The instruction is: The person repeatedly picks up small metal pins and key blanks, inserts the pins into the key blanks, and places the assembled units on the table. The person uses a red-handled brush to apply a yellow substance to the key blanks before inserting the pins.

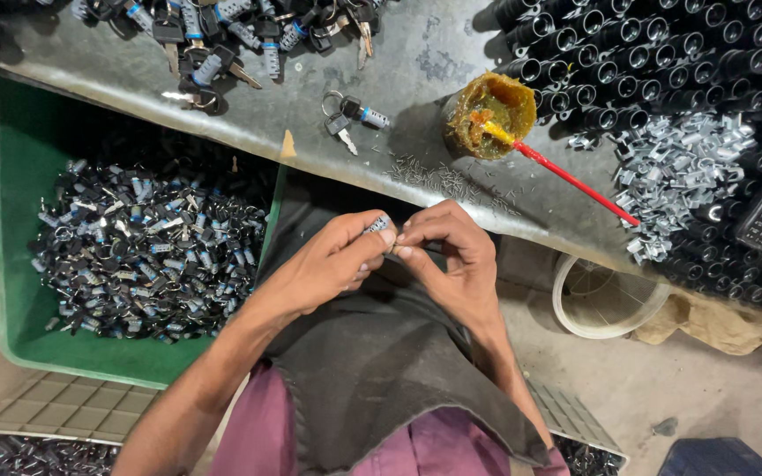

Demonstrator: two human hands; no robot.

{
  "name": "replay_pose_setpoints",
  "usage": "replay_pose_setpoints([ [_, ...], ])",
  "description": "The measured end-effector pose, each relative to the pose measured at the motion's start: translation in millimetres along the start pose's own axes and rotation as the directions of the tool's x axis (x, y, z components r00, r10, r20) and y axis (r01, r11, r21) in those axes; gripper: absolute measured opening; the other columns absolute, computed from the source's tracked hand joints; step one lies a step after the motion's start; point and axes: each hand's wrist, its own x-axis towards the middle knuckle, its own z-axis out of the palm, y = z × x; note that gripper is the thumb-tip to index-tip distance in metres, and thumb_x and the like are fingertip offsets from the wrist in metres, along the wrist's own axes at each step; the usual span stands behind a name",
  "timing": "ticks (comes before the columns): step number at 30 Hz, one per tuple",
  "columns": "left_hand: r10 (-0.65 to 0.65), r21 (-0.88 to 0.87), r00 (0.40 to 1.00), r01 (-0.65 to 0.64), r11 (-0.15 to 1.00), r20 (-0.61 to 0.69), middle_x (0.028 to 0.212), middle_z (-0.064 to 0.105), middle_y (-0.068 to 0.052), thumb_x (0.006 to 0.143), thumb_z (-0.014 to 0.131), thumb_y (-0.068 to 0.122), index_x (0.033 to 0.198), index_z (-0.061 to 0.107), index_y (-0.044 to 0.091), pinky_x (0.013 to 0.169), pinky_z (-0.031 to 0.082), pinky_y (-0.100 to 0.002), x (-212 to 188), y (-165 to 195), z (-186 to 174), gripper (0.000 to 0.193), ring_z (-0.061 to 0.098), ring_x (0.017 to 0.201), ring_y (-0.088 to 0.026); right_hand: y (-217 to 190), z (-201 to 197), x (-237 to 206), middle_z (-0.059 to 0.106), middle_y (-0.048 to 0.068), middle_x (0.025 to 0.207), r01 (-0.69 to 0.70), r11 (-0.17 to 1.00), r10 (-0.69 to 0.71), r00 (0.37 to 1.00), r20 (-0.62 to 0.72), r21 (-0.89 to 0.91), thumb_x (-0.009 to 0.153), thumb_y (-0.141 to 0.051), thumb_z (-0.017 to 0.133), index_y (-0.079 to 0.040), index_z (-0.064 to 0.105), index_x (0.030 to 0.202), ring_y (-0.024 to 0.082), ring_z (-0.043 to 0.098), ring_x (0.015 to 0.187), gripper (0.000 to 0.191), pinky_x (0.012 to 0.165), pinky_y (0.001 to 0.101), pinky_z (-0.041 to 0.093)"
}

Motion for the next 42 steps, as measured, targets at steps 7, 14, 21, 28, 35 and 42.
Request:
replay_pose_setpoints([
  [7, 0.043, 0.240, 0.991, -0.011, 0.971, -0.127, 0.068, 0.043, 0.006, 0.102, 0.053, 0.025, 0.087, 0.056, 0.009, 0.045, 0.028, -0.026, 12.5, 5.3, -9.4, 0.022, 0.035, 0.054, -0.005, -10.7, 5.3, 15.5, 0.062, 0.007, 0.098, 0.275, 0.802, -0.330, 0.944, -0.010, -0.530, 0.083, 0.004, 0.081, -0.008, 0.071, 0.100, 0.021, 0.064, 0.091, 0.023, 0.078, 0.0304, 0.053],
  [14, 0.704, 0.929, 0.666, -0.047, 0.366, -0.244, 0.083, 0.065, -0.016, 0.101, 0.064, 0.021, 0.105, 0.061, 0.002, 0.065, 0.046, -0.045, 27.5, 23.2, -0.8, 0.020, 0.063, 0.077, -0.038, -5.8, 26.8, 29.5, 0.061, 0.009, 0.097, 0.043, 0.826, -0.184, 0.963, -0.196, -0.563, 0.092, 0.003, 0.075, -0.002, 0.063, 0.101, 0.018, 0.061, 0.077, 0.016, 0.062, 0.0279, 0.048],
  [21, 0.467, 0.330, 0.841, -0.375, 0.866, -0.271, 0.096, 0.060, -0.008, 0.108, 0.056, 0.013, 0.136, 0.062, 0.008, 0.079, 0.050, -0.030, -8.3, 19.9, -3.4, 0.029, 0.059, 0.085, -0.017, -8.3, 20.4, 12.1, 0.059, 0.007, 0.106, 0.005, 0.999, -0.018, 0.971, -0.237, -0.052, 0.095, 0.006, 0.071, 0.000, 0.061, 0.104, 0.011, 0.064, 0.090, 0.014, 0.074, 0.0238, 0.059],
  [28, 0.193, -0.434, 0.971, -0.237, 0.869, -0.144, 0.094, 0.058, -0.002, 0.105, 0.060, 0.017, 0.130, 0.058, 0.006, 0.067, 0.048, -0.027, -13.0, -2.0, 12.4, 0.027, 0.054, 0.075, -0.010, -16.7, 28.5, 12.4, 0.059, 0.008, 0.110, 0.011, 0.989, 0.022, 0.974, -0.224, 0.149, 0.094, 0.010, 0.072, 0.002, 0.064, 0.105, 0.011, 0.065, 0.095, 0.016, 0.082, 0.0241, 0.058],
  [35, 0.237, -0.322, 0.963, -0.268, 0.908, -0.132, 0.096, 0.059, -0.001, 0.105, 0.063, 0.019, 0.130, 0.061, 0.004, 0.067, 0.048, -0.024, -15.8, 1.2, 15.7, 0.030, 0.054, 0.076, -0.008, -28.0, 30.9, 6.3, 0.061, 0.009, 0.106, 0.017, 0.997, 0.005, 0.963, -0.271, 0.079, 0.095, 0.011, 0.073, 0.003, 0.065, 0.102, 0.012, 0.066, 0.089, 0.014, 0.080, 0.0249, 0.058],
  [42, 0.267, -0.255, 0.954, -0.295, 0.921, -0.139, 0.101, 0.062, -0.001, 0.104, 0.064, 0.021, 0.131, 0.061, 0.003, 0.070, 0.050, -0.023, -14.4, 1.4, 14.9, 0.032, 0.055, 0.080, -0.007, -31.7, 30.5, 7.7, 0.060, 0.009, 0.108, 0.003, 0.997, 0.018, 0.963, -0.268, 0.080, 0.094, 0.010, 0.073, 0.003, 0.065, 0.103, 0.014, 0.069, 0.089, 0.013, 0.079, 0.0251, 0.060],
])
